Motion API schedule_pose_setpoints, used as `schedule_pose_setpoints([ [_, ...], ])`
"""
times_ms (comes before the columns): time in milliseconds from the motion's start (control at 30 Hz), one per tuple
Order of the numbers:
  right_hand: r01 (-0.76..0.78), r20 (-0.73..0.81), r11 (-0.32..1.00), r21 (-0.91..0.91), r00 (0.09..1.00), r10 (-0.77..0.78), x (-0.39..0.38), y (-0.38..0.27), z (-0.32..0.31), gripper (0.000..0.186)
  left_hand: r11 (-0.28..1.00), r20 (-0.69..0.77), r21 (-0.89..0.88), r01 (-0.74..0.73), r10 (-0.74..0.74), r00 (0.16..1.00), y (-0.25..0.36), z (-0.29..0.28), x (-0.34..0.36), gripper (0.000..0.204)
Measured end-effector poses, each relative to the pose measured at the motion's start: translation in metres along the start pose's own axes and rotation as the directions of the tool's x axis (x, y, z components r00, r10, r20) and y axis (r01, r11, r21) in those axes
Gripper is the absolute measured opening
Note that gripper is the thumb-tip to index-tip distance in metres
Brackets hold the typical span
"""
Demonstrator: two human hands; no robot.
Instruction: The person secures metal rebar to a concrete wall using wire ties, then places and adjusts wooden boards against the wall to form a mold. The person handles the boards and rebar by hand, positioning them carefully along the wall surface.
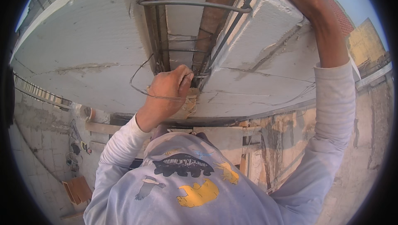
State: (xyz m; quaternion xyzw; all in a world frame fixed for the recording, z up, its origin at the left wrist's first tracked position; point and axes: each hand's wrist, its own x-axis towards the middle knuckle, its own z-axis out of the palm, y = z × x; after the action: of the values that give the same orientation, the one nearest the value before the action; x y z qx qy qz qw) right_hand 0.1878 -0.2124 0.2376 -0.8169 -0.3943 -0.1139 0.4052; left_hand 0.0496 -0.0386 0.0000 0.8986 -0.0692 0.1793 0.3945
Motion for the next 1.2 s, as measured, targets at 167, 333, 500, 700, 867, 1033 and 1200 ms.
schedule_pose_setpoints([
  [167,-0.008,-0.031,0.998,-0.056,1.0,0.006,0.007,0.017,-0.01,0.071,0.996,0.119,0.091,0.014,-0.025,0.993,0.009,-0.01,0.002,0.013],
  [333,0.052,0.023,0.999,-0.007,0.998,-0.052,0.001,0.005,0.0,0.074,0.971,0.228,0.24,-0.006,-0.051,0.972,0.012,-0.019,-0.006,0.013],
  [500,-0.143,-0.055,0.987,0.076,0.988,0.148,0.025,0.053,-0.038,0.077,0.978,0.118,0.156,-0.14,0.122,0.985,0.002,-0.012,-0.018,0.012],
  [700,-0.032,-0.018,0.999,0.014,0.999,0.032,-0.001,-0.01,0.007,0.079,0.996,0.129,0.08,-0.031,0.021,0.991,-0.002,-0.007,-0.023,0.01],
  [867,-0.003,-0.051,0.998,-0.063,0.999,0.0,-0.003,-0.008,0.008,0.078,0.996,0.176,0.089,0.013,-0.029,0.984,0.006,-0.014,-0.011,0.013],
  [1033,0.09,0.173,0.995,-0.039,0.982,-0.082,0.006,0.012,-0.02,0.079,0.999,0.22,-0.053,0.0,0.012,0.975,-0.004,-0.021,-0.003,0.018],
  [1200,-0.057,0.081,0.94,-0.337,0.993,0.089,-0.009,-0.029,-0.018,0.075,0.995,0.23,-0.099,0.012,0.011,0.973,0.0,-0.024,-0.005,0.016],
])
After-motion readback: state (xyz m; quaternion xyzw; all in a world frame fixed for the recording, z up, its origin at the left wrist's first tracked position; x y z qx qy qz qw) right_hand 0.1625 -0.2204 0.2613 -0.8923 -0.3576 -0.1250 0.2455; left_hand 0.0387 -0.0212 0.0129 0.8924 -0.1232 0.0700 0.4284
